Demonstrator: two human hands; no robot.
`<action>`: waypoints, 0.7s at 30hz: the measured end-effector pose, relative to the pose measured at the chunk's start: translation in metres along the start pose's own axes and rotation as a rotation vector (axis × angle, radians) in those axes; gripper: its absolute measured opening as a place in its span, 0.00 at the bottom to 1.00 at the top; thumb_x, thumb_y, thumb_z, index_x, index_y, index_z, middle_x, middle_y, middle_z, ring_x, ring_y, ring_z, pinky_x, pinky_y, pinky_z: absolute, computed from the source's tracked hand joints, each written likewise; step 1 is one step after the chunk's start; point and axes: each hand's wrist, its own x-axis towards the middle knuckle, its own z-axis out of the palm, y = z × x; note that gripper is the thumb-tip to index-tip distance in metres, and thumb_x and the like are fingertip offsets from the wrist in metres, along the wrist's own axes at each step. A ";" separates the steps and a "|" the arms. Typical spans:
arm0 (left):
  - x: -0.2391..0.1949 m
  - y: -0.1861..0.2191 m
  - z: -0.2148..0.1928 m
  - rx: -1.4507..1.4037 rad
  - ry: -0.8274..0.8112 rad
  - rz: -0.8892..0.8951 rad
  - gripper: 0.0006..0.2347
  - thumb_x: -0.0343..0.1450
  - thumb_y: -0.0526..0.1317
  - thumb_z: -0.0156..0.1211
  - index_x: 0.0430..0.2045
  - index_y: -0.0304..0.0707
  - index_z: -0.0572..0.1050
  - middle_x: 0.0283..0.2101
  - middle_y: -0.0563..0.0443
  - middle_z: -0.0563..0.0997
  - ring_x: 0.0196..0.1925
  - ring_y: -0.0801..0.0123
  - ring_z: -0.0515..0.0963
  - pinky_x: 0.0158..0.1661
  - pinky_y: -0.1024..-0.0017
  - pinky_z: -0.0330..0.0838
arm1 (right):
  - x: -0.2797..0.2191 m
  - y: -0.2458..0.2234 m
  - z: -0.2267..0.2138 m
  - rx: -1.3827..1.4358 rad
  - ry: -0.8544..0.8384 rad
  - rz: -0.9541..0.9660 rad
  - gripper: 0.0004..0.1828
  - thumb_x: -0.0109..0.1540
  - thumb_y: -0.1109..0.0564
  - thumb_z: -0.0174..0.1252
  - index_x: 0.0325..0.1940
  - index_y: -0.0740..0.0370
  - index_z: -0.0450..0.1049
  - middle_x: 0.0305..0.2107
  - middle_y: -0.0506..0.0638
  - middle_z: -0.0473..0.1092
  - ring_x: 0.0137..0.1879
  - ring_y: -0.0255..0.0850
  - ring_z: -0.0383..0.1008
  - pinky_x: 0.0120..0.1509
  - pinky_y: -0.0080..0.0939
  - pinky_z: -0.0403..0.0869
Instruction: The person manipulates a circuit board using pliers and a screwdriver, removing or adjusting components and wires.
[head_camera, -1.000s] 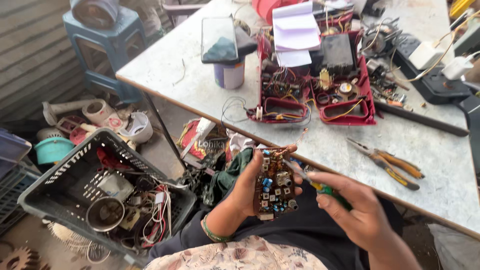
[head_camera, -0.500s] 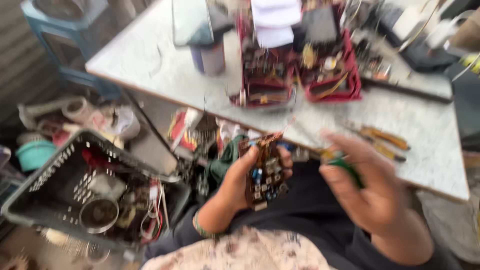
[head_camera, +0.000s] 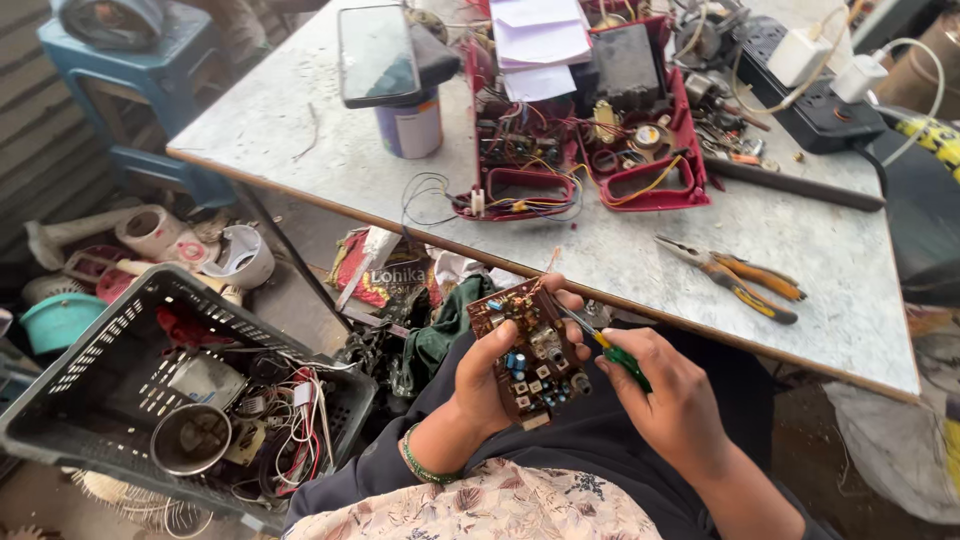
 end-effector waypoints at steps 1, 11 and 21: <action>-0.001 -0.001 0.000 -0.004 -0.007 -0.006 0.31 0.75 0.46 0.59 0.72 0.30 0.57 0.63 0.40 0.70 0.59 0.61 0.76 0.61 0.59 0.73 | -0.002 0.002 0.003 0.043 0.021 -0.020 0.18 0.62 0.60 0.63 0.55 0.61 0.70 0.41 0.54 0.77 0.45 0.45 0.82 0.45 0.40 0.78; -0.004 -0.002 -0.006 0.088 -0.036 -0.152 0.34 0.78 0.53 0.56 0.76 0.32 0.55 0.55 0.45 0.76 0.56 0.61 0.78 0.60 0.61 0.73 | -0.020 0.039 0.005 1.035 -0.320 0.637 0.22 0.68 0.54 0.52 0.66 0.61 0.65 0.32 0.49 0.72 0.23 0.26 0.61 0.25 0.27 0.61; -0.003 0.020 0.004 -0.011 0.050 -0.211 0.36 0.80 0.66 0.34 0.78 0.39 0.53 0.62 0.42 0.75 0.62 0.57 0.78 0.63 0.58 0.75 | -0.004 -0.023 -0.039 0.169 -0.177 0.033 0.26 0.66 0.65 0.58 0.70 0.59 0.68 0.39 0.52 0.74 0.41 0.37 0.77 0.46 0.35 0.75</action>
